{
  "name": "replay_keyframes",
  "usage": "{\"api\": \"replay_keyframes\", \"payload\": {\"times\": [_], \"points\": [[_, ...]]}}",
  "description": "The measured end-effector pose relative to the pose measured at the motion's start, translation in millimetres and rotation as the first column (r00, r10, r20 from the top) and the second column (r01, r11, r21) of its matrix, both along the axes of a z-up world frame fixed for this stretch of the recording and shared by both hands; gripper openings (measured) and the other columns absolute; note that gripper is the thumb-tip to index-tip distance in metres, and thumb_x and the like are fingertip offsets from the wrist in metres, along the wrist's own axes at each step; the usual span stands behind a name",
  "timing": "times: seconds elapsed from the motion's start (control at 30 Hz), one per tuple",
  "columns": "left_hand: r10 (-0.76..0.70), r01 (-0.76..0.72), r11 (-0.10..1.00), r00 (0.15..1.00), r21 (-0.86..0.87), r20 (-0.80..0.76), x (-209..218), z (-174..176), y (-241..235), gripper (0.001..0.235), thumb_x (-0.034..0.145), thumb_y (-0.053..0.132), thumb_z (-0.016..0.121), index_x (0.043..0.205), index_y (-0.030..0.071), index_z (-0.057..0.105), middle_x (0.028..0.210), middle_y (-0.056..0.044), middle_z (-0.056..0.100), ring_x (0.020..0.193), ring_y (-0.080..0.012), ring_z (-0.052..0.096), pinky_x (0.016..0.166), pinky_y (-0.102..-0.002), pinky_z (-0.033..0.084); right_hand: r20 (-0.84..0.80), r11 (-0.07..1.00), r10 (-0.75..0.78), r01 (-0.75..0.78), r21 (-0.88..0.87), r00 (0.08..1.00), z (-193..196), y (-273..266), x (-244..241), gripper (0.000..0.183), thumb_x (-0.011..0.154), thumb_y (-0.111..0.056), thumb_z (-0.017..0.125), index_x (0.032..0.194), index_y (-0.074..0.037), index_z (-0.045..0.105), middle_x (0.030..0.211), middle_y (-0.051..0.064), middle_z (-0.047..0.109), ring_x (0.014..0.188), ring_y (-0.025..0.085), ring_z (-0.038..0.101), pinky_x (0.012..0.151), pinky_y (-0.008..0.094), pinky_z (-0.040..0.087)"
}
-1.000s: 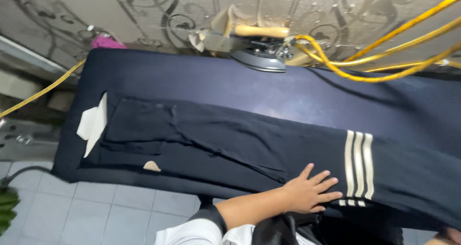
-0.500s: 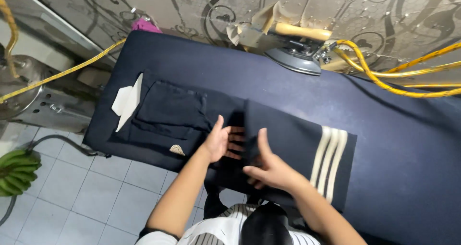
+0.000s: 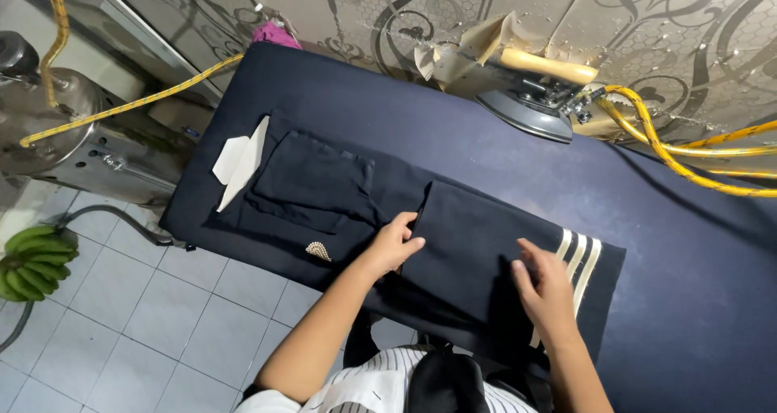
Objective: The person irons a dark blue jacket on an ironing board using a steam iron. They smooth the fabric, place a white paper on the jacket, and continue ironing different sections, including the sleeves and collar.
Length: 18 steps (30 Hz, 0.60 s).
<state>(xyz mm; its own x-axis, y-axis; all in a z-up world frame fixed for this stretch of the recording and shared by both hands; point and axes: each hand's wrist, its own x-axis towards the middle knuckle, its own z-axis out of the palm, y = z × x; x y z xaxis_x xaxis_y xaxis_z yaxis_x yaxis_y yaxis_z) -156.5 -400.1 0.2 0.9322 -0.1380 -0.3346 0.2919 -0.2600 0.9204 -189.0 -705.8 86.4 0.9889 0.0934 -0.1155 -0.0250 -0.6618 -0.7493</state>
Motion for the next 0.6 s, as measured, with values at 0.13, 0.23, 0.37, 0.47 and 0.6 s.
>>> {"api": "replay_keyframes", "payload": {"times": [0.13, 0.23, 0.37, 0.47, 0.6], "points": [[0.034, 0.006, 0.968, 0.988, 0.251, -0.154, -1.7, 38.0, -2.4, 0.081, 0.087, 0.028, 0.070, 0.158, 0.016, 0.034, 0.121, -0.012, 0.060, 0.096, -0.0261, 0.062, 0.077, -0.036, 0.052, 0.497, 0.811, -0.051, 0.326, -0.485, 0.866, -29.7, -23.1, -12.3, 0.049, 0.101, -0.034, 0.059, 0.142, -0.008, 0.065, 0.140, 0.018, 0.060, 0.134, 0.038, 0.047, 0.108, 0.057, 0.038], [-0.008, 0.067, 0.936, 0.985, 0.345, -0.170, -11.8, 62.0, -14.0, 0.095, 0.083, 0.020, 0.076, 0.162, 0.024, 0.023, 0.146, -0.018, 0.045, 0.133, -0.0355, 0.052, 0.110, -0.044, 0.044, 0.329, 0.731, -0.235, 0.389, -0.560, 0.915, -51.1, -41.0, -17.6, 0.069, 0.101, -0.048, 0.045, 0.158, -0.009, 0.040, 0.160, 0.028, 0.030, 0.149, 0.050, 0.020, 0.114, 0.068, 0.024], [-0.035, -0.081, 0.802, 0.983, 0.592, 0.182, -17.2, 24.1, -18.7, 0.083, 0.089, 0.026, 0.072, 0.160, 0.019, 0.031, 0.139, -0.013, 0.044, 0.113, -0.0417, 0.057, 0.089, -0.052, 0.052, 0.392, 0.754, -0.378, 0.524, -0.396, 0.839, -10.3, -58.4, -21.2, 0.062, 0.098, -0.026, 0.055, 0.142, 0.017, 0.048, 0.121, 0.044, 0.059, 0.111, 0.060, 0.053, 0.094, 0.066, 0.040], [-0.287, -0.418, 0.403, 0.787, 0.814, 0.547, -5.8, 30.4, -17.1, 0.064, 0.087, 0.044, 0.072, 0.147, 0.028, 0.055, 0.141, 0.000, 0.056, 0.116, -0.0268, 0.054, 0.091, -0.052, 0.049, -0.192, 0.757, -0.611, 0.496, -0.424, 0.768, -40.4, -110.1, -12.9, 0.087, 0.085, -0.069, 0.055, 0.138, 0.000, 0.062, 0.135, 0.040, 0.050, 0.135, 0.050, 0.041, 0.117, 0.050, 0.030], [-0.439, -0.266, 0.543, 0.718, 0.796, 0.540, 12.0, 11.2, -13.9, 0.065, 0.098, 0.051, 0.061, 0.155, 0.025, 0.046, 0.164, -0.010, 0.038, 0.155, -0.0407, 0.025, 0.118, -0.071, 0.022, -0.574, 0.732, -0.574, 0.680, -0.040, 0.585, 40.3, -74.4, -4.7, 0.064, 0.088, -0.027, 0.076, 0.137, 0.004, 0.048, 0.128, 0.023, 0.064, 0.110, 0.037, 0.064, 0.096, 0.049, 0.053]]}}
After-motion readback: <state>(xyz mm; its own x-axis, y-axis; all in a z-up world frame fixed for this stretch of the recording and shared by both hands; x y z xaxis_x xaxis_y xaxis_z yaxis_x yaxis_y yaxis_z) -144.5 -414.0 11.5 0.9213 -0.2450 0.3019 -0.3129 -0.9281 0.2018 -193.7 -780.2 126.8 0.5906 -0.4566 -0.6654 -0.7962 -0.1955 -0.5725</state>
